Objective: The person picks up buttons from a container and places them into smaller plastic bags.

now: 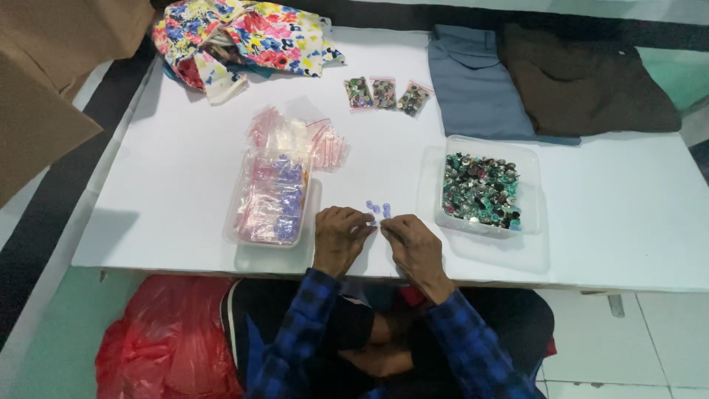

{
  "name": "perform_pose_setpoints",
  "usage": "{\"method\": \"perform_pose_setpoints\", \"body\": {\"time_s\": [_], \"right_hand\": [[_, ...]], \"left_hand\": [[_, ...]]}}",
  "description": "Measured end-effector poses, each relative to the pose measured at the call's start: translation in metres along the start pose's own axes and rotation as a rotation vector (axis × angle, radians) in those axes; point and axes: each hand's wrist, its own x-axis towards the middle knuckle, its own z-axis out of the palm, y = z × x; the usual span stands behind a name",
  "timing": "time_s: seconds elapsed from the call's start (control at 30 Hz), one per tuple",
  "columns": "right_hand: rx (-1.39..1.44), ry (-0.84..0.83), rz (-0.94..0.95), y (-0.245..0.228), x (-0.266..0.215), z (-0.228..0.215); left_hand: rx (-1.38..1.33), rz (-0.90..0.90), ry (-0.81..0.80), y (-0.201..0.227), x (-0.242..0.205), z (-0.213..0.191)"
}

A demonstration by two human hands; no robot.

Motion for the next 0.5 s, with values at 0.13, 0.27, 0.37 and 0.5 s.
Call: {"method": "perform_pose_setpoints", "body": {"time_s": [0.13, 0.27, 0.37, 0.5], "right_hand": [[-0.04, 0.0, 0.005, 0.0028, -0.0018, 0.0044], [0.052, 0.006, 0.069, 0.0078, -0.0055, 0.0055], [0.087, -0.008, 0.11, 0.0059, -0.0062, 0.0026], [0.189, -0.035, 0.231, 0.0092, -0.006, 0.0047]], "left_hand": [[-0.036, -0.063, -0.047, 0.0046, -0.0004, -0.0051], [-0.09, -0.103, -0.024, 0.0054, -0.0001, -0.0051], [-0.136, -0.121, -0.014, 0.0089, -0.0007, -0.0079], [-0.169, -0.139, -0.027, 0.0103, -0.0029, -0.0111]]}}
